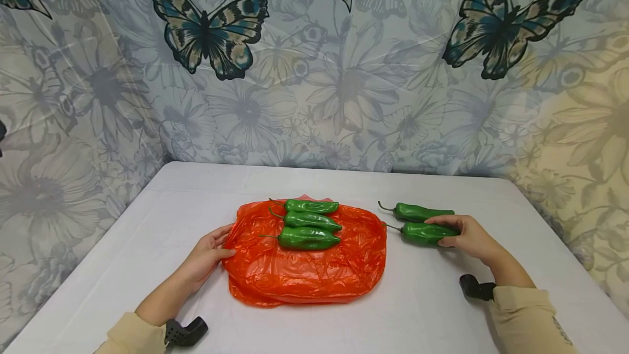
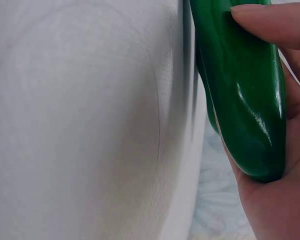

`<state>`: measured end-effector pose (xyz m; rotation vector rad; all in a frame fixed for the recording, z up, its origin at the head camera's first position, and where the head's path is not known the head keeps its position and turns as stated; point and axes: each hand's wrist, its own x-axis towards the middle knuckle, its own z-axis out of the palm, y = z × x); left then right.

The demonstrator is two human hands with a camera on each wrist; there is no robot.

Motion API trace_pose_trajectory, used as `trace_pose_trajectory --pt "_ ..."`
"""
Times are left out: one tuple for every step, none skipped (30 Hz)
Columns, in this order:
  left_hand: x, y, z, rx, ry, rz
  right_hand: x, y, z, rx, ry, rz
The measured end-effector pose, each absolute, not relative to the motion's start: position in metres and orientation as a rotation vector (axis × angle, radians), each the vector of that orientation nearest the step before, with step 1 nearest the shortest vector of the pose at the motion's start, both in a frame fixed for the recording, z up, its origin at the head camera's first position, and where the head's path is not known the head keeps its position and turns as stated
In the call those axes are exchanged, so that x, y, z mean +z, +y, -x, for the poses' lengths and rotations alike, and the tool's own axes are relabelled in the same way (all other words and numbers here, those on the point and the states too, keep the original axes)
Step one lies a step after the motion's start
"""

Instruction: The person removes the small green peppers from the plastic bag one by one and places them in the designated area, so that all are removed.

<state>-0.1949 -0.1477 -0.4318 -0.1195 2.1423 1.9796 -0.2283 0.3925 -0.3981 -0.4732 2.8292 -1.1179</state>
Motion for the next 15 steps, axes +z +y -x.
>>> trace_pose_trajectory --pt "-0.4317 -0.1476 0.1948 1.981 2.142 0.121 -0.3980 0.3927 0.2287 -1.116 2.825 0.476" --pt "-0.4319 -0.1476 0.1949 1.982 2.143 0.122 -0.3980 0.3930 0.2291 -1.117 2.818 0.477" --pt "-0.4316 -0.1475 0.1948 1.983 2.144 0.123 -0.3981 0.3933 0.2294 -1.119 2.812 0.482" --pt "-0.4314 -0.1474 0.1946 1.986 2.144 0.124 -0.3985 0.3934 0.2298 -1.121 2.809 0.488" --pt "-0.4311 -0.1473 0.1944 1.988 2.144 0.124 -0.3989 0.3935 0.2301 -1.123 2.807 0.492" --pt "-0.4308 -0.1473 0.1942 1.990 2.143 0.121 -0.3992 0.3935 0.2303 -1.127 2.804 0.493" --pt "-0.4306 -0.1475 0.1939 1.992 2.142 0.119 -0.3994 0.3935 0.2306 -1.126 2.800 0.493" --pt "-0.4305 -0.1477 0.1935 1.992 2.142 0.116 -0.3995 0.3935 0.2308 -1.123 2.800 0.490" --pt "-0.4303 -0.1479 0.1932 1.993 2.142 0.112 -0.3995 0.3937 0.2310 -1.115 2.800 0.493" --pt "-0.4303 -0.1482 0.1929 1.994 2.141 0.106 -0.3996 0.3936 0.2311 -1.109 2.803 0.490" --pt "-0.4304 -0.1483 0.1927 1.994 2.140 0.099 -0.3993 0.3938 0.2312 -1.102 2.801 0.481" --pt "-0.4304 -0.1483 0.1925 1.994 2.139 0.093 -0.3991 0.3940 0.2314 -1.090 2.803 0.478" --pt "-0.4303 -0.1484 0.1923 1.995 2.139 0.092 -0.3990 0.3945 0.2318 -1.077 2.805 0.478" --pt "-0.4300 -0.1483 0.1921 1.995 2.139 0.092 -0.3988 0.3951 0.2322 -1.063 2.805 0.478" --pt "-0.4298 -0.1481 0.1921 1.995 2.140 0.093 -0.3986 0.3955 0.2326 -1.052 2.806 0.479"
